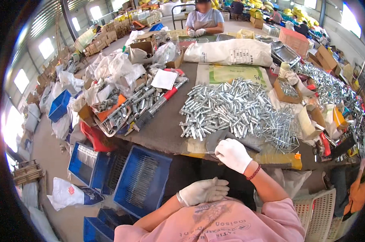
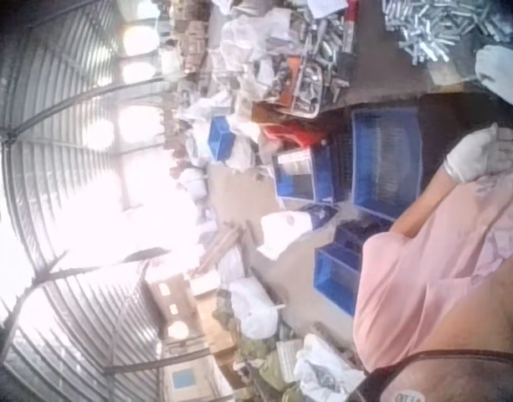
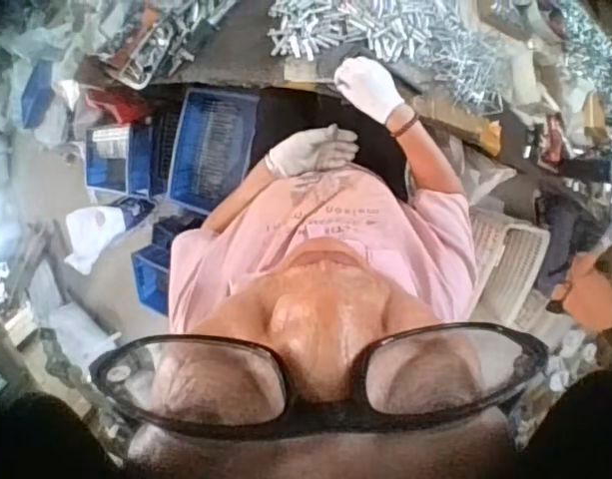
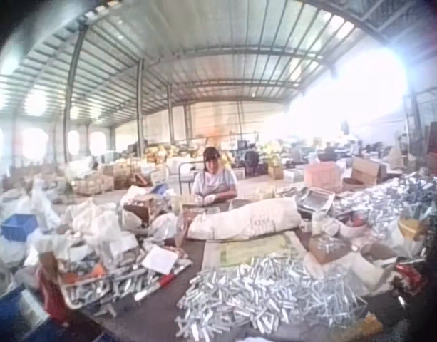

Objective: Assembling and sorting small metal screws and components using a hand jig at a factory workstation.

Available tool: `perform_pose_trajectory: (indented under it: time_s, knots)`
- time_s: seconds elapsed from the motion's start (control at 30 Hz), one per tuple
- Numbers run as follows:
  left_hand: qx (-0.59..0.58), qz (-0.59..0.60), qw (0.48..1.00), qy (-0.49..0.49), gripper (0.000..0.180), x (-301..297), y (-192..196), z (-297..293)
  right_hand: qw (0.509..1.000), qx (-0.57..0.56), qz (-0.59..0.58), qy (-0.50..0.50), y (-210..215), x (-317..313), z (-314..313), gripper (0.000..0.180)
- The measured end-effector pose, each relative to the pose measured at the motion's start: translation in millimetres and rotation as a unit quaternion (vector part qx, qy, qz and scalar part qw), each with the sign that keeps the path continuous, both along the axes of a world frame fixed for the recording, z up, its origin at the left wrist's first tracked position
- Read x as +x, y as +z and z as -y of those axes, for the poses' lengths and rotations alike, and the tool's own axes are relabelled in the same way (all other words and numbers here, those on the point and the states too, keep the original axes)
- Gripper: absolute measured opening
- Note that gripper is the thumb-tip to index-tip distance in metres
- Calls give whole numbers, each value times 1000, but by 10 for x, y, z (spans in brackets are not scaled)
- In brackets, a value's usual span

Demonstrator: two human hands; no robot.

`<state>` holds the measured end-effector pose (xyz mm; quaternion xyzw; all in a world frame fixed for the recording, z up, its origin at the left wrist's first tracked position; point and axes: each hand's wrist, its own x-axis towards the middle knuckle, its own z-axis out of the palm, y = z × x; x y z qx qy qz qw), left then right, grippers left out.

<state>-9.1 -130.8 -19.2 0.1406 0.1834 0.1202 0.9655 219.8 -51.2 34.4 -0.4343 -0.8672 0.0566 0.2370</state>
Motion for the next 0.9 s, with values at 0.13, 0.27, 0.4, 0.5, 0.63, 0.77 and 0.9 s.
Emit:
perform_pose_trajectory:
  time_s: [0.13, 0.27, 0.4, 0.5, 0.63, 0.77, 0.9]
  knots:
    - [7, -41, 999, 19, 64, -18, 85, -23, 1000, 1, 8, 4, -27, 31, -58, 9]
    - [6, -58, 998, 32, 64, -34, 225, -72, 1000, -21, 8, 7, 12, 84, -66, 6]
    - [17, -75, 997, 8, 64, 95, 172, -161, 999, -23, -1, 27, -40, 67, -78, 5]
    - [12, -92, 994, -54, 65, 387, 191, -265, 999, -19, -8, 28, -78, 56, -75, 5]
    - [30, -24, 989, -144, 65, 769, -91, -245, 999, -21, -17, 36, -98, 55, -73, 4]
    - [17, -29, 988, -152, 70, 901, -150, -254, 999, -28, -8, 33, -98, 46, -107, 5]
    - [25, -60, 986, -151, 72, 805, 23, -329, 998, -42, -20, 39, -93, 95, -152, 5]
